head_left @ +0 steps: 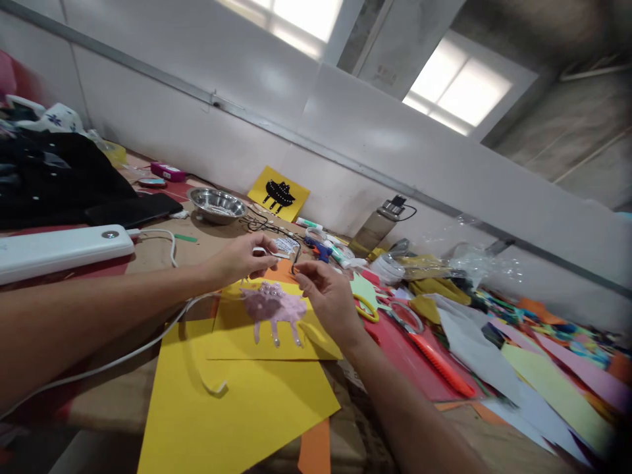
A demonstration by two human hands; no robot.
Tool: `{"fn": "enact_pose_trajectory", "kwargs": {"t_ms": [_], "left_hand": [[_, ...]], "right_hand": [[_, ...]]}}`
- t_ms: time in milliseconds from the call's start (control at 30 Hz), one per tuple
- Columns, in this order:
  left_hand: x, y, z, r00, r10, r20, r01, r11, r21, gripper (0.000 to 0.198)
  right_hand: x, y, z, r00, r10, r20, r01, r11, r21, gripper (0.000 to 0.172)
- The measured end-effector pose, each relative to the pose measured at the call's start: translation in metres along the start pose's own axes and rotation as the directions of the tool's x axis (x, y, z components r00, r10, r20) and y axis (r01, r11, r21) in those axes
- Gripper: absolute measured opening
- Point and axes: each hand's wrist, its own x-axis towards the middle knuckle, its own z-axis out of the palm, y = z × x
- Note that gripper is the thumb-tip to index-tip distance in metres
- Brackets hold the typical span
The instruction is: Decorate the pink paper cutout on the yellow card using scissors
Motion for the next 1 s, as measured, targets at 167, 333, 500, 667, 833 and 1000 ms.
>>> {"fn": "enact_pose_trajectory", "kwargs": {"t_ms": [167,333,500,667,833,1000], "left_hand": [[-0.007,0.009,0.008,0.997,0.028,0.069,-0.035,0.993,0.110,0.014],[-0.008,0.009,0.008,0.992,0.020,0.123,-0.034,0.993,0.115,0.014],[-0.007,0.008,0.006,0.981,-0.002,0.194,0.004,1.000,-0.008,0.016],[-0.006,0.003,0.005,0.971,-0.043,0.234,0.082,0.984,-0.160,0.017],[-0.003,-0.004,0.005,0.971,-0.077,0.226,0.136,0.957,-0.257,0.016],[-0.002,-0.008,0.003,0.977,-0.054,0.205,0.104,0.966,-0.239,0.010]], "right_hand": [[0.004,-0.010,0.014,0.998,0.030,0.048,-0.032,0.998,0.055,0.023],[0.004,-0.010,0.013,0.992,0.102,0.069,-0.109,0.987,0.117,0.021],[0.006,-0.016,0.012,0.957,0.247,0.151,-0.287,0.878,0.383,0.020],[0.006,-0.014,0.012,0.927,0.333,0.170,-0.373,0.782,0.500,0.023],[0.006,-0.007,0.008,0.904,0.404,0.138,-0.409,0.727,0.552,0.025],[0.006,-0.007,0.004,0.903,0.409,0.132,-0.408,0.718,0.564,0.025]]}}
